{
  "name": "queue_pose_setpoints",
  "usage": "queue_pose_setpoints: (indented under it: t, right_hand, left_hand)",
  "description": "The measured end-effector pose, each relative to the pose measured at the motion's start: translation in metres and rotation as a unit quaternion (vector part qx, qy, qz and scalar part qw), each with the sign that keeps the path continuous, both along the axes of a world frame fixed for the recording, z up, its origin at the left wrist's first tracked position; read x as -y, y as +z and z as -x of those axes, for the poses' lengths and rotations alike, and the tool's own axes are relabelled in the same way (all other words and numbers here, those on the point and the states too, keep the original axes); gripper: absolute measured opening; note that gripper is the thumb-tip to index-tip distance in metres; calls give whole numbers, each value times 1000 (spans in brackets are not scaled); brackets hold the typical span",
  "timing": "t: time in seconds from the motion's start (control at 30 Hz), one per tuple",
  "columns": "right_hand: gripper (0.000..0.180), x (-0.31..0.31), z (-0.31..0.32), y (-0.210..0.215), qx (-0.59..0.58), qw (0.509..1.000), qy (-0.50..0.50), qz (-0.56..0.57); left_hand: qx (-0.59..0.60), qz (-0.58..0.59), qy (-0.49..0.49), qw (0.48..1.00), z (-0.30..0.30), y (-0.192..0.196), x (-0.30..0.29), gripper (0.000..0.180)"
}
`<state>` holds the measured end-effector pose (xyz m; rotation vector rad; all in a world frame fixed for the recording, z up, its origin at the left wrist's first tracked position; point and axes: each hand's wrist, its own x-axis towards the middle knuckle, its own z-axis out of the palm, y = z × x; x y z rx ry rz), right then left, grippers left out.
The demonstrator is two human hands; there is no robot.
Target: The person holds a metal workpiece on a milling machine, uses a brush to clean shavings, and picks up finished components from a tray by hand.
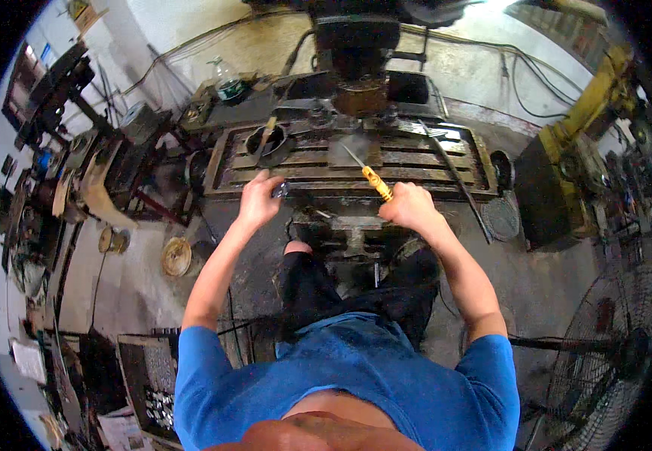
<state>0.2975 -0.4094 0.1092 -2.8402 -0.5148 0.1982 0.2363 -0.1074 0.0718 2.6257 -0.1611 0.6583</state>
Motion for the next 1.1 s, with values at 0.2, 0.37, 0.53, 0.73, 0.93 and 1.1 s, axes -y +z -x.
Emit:
queue_pose_setpoints:
  t: [0.2,0.37,0.53,0.73,0.93,1.1]
  right_hand:
    - [38,10,-49,-20,-20,998,-62,-12]
    - [30,68,-63,-28,-67,946,5,-317]
    - [36,103,-69,-97,-189,838,35,-510]
    - [31,84,-51,-138,-47,959,-128,-249]
    - [33,102,-29,-119,-19,952,-108,-285]
    - [32,125,-14,-98,-40,934,-90,-344]
  left_hand:
    - [30,-212,-150,965,-137,-16,64,29]
    - [40,-217,-208,953,-166,-31,73,30]
    - [-16,-44,-93,995,-143,-21,78,33]
    - [-39,-108,-34,993,-151,-27,91,28]
    - [-10,-70,-39,997,-186,-41,95,20]
    - [-11,-73,-47,996,-207,-49,103,23]
